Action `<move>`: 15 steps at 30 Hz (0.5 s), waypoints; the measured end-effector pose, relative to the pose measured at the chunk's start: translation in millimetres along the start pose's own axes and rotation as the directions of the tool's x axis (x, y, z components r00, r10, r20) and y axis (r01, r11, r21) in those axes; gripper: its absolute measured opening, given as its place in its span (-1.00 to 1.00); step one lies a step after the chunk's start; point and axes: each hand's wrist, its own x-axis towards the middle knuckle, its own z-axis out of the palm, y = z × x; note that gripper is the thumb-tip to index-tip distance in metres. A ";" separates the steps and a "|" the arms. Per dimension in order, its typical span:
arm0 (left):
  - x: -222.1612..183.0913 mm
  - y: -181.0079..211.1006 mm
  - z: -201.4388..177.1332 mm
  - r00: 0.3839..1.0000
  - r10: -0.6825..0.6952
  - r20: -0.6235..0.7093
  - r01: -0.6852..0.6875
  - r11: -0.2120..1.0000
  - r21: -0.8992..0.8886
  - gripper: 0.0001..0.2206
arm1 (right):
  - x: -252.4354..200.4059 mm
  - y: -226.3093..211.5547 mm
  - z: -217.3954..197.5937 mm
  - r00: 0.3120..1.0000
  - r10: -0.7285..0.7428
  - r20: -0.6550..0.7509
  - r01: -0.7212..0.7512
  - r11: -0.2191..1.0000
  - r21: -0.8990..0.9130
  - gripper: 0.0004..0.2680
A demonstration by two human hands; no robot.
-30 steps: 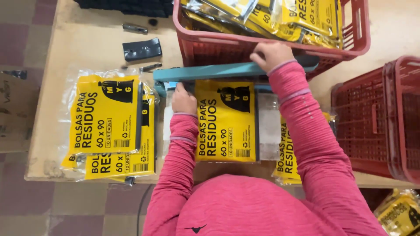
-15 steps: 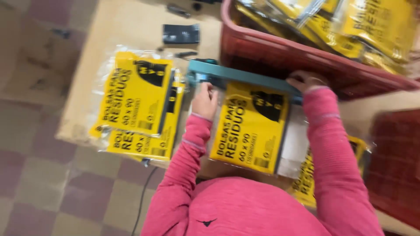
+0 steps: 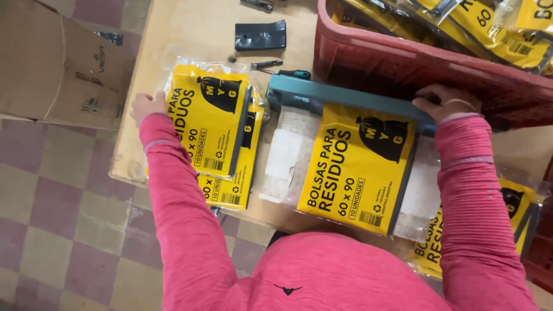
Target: Packing black plastic bags into yellow printed bags and sealing them with a heat sealer
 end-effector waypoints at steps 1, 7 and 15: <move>13.4 -5.7 4.4 1.000 -0.027 0.003 0.027 0.999 -0.045 -0.70 | -1.9 -0.4 0.6 1.000 -0.019 -0.025 0.019 1.000 0.003 -0.70; 115.1 -52.4 50.4 0.919 0.337 -0.204 -0.332 0.941 0.057 -0.83 | -22.3 -11.3 -12.5 0.999 -0.030 -0.028 0.032 0.998 0.055 -0.69; -1.7 -4.1 1.6 0.913 0.360 -0.190 -0.385 0.915 -0.119 -0.80 | -18.5 -9.3 -10.0 0.997 -0.076 -0.031 0.076 0.997 -0.007 -0.67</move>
